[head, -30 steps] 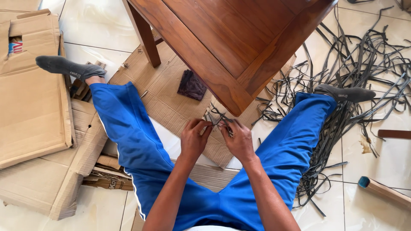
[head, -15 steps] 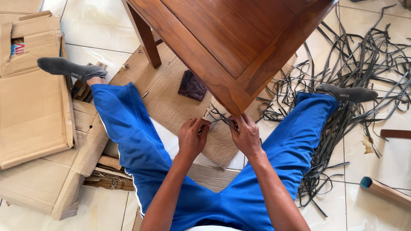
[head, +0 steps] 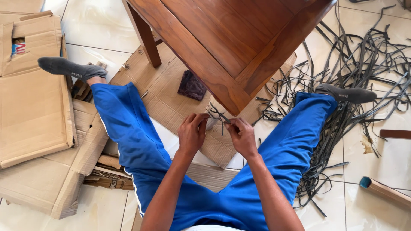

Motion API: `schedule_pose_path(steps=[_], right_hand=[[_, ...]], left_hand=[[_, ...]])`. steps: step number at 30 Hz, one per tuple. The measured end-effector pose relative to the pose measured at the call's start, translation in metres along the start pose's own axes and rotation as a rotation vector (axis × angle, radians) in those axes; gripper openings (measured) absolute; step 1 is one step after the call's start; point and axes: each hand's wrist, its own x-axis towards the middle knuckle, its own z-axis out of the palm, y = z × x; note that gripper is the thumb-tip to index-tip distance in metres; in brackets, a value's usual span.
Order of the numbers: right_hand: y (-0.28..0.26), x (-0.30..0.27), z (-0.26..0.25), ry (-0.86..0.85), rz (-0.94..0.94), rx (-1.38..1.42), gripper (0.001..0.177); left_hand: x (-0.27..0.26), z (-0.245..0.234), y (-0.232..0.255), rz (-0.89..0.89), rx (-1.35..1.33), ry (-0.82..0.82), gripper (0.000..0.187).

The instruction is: Polishing a wooden chair with a cloth and then wrapping the legs with cardboard and plastic ties.

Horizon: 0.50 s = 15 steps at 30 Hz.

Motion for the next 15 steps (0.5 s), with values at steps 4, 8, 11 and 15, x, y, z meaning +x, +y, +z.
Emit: schedule_pose_path(steps=[4, 8, 11, 15], right_hand=[[0.006, -0.023, 0.018, -0.042, 0.597, 0.798, 0.01], [-0.002, -0.026, 0.035, 0.033, 0.614, 1.005, 0.016], [0.001, -0.023, 0.043, 0.058, 0.38, 0.748, 0.019], [-0.017, -0.01, 0.033, 0.107, -0.035, 0.16, 0.022]], left_hand=[[-0.009, -0.003, 0.007, -0.009, 0.014, -0.04, 0.017], [-0.021, -0.005, 0.013, -0.049, 0.046, -0.089, 0.016], [-0.023, -0.007, 0.016, -0.026, 0.039, -0.1, 0.015], [-0.024, -0.008, 0.017, -0.004, -0.013, -0.1, 0.011]])
